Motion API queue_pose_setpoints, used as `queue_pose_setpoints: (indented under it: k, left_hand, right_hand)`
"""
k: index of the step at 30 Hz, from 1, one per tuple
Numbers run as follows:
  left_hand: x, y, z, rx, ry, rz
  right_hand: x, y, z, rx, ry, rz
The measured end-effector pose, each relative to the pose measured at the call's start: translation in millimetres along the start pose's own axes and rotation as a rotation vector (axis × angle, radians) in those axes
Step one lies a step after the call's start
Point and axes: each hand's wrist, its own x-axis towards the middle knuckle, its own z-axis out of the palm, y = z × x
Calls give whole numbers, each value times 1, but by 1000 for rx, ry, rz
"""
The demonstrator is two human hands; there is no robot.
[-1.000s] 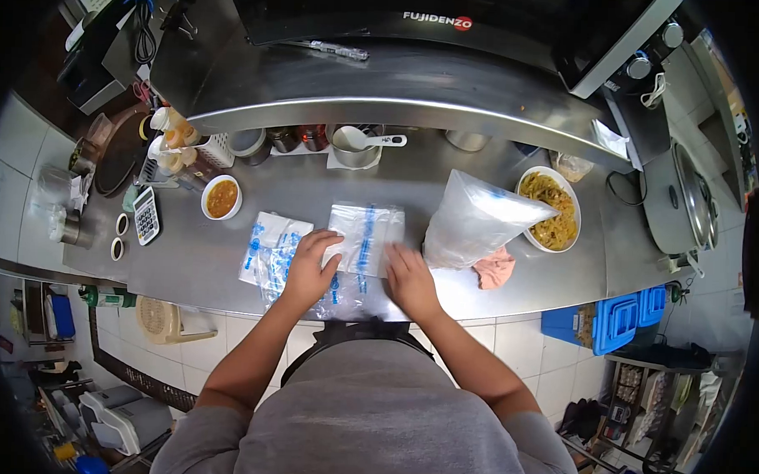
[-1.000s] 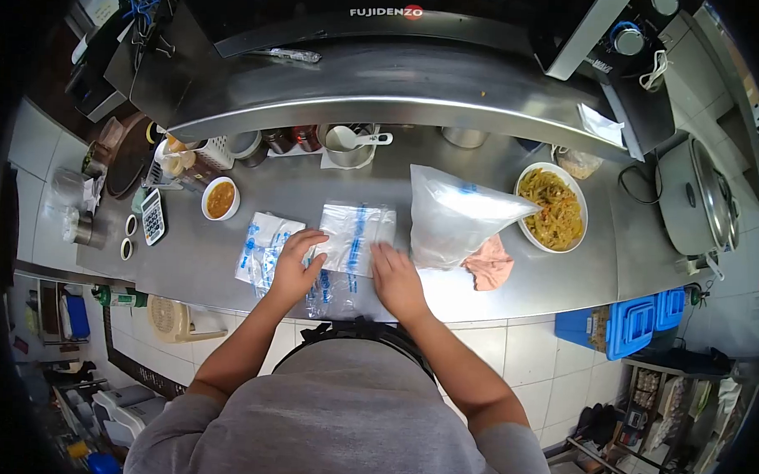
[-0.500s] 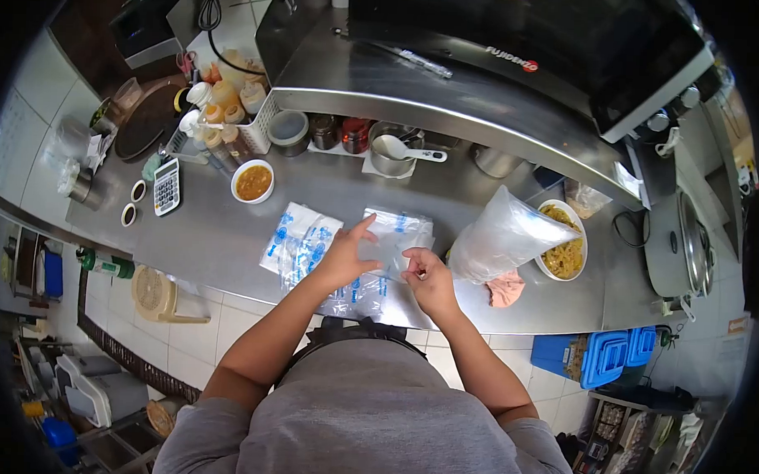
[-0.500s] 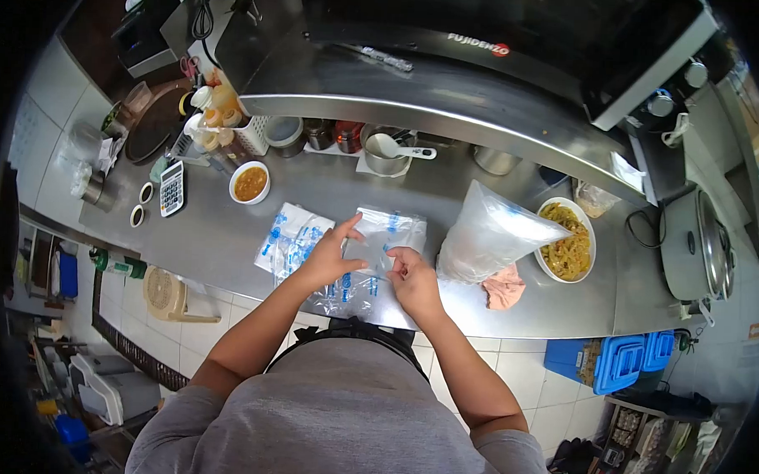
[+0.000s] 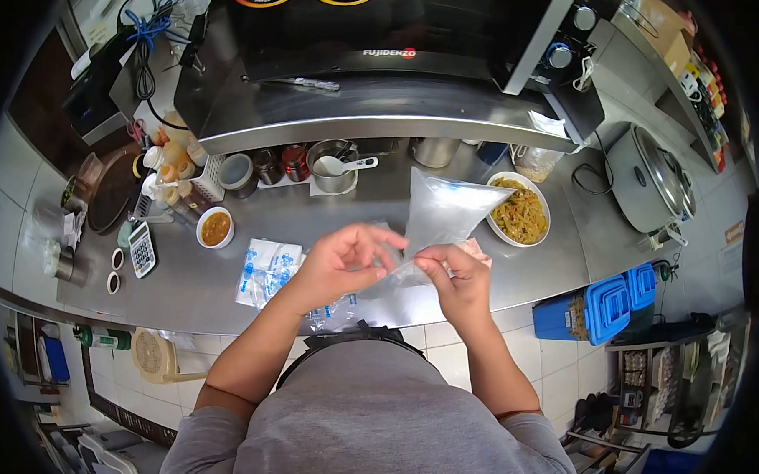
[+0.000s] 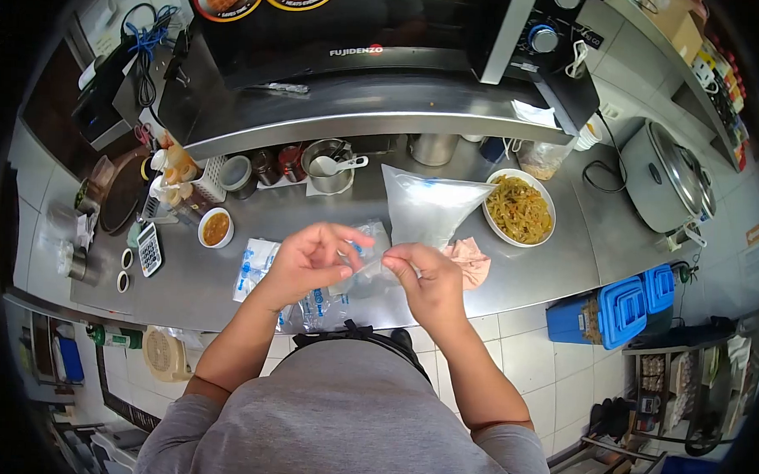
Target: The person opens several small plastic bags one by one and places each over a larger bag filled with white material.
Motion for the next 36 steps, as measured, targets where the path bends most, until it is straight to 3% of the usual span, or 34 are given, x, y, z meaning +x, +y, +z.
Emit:
queue_pose_setpoints:
  k: [3,5,6,8,10,11,12,13,14,15,16,17,18,20,22,24,25,27,28,29,30,32,33,34,36]
  left_hand:
    - [13,8,18,39,-33,-201]
    - [19,3,23,371,-54,-264]
    - [22,-1,23,376,-61,-262]
    - [25,-8,24,335,-123,159]
    - [22,0,28,157,-122,114]
    - [19,2,26,-67,-140,-64]
    - [18,4,25,-291,-157,-241]
    - [20,6,27,-291,-159,-241]
    - [22,8,30,-86,-191,-331]
    - [23,10,34,117,-221,-422]
    - [26,13,39,110,-222,-428]
    - [32,15,45,-119,-119,-378]
    - [33,15,49,-186,-77,-351]
    - [34,17,58,-321,-1,-292]
    - [25,9,57,211,-125,-227]
    - [26,5,52,193,-91,-188]
    - [29,7,44,235,-187,-279]
    - [31,3,37,274,-288,-371]
    - [33,-4,35,260,-274,-236]
    - [33,-8,34,245,-260,-102]
    - [33,-7,34,242,-264,-104]
    - [32,-2,32,-453,-53,-293]
    - [33,2,26,-709,-134,-342]
    - [34,6,20,-708,-137,-337]
    - [37,12,14,-545,-407,-651]
  right_hand:
    - [7,-11,-12,-29,47,-135]
    - [8,-20,-20,-69,69,-215]
    - [9,-24,-24,-130,60,-256]
    - [9,-25,-31,-189,59,-295]
    - [7,-23,-38,-142,-10,-302]
    - [5,-22,-40,-142,-7,-303]
    - [1,-21,-41,304,-8,-118]
    - [-1,-21,-43,745,-9,74]
    - [-1,-22,-48,744,-8,76]
    - [-1,-24,-55,526,-15,27]
    - [0,-24,-60,307,-24,-19]
    - [5,-23,-61,-18,-43,-219]
    - [6,-23,-60,-19,-44,-209]
    - [9,-26,-58,-262,-68,-447]
    - [9,-25,-59,-208,-43,-412]
    - [12,-15,-61,28,-86,-401]
    - [9,-13,-59,30,-88,-405]
    - [-3,-12,-54,753,-217,109]
    - [-2,-8,-55,751,-216,109]
    - [1,-2,-59,882,-261,244]
    - [1,4,-61,1012,-304,381]
    - [-2,15,-65,943,-407,433]
    - [-2,18,-68,874,-513,482]
    - [0,22,-77,870,-514,477]
    - [2,28,-98,796,-739,383]
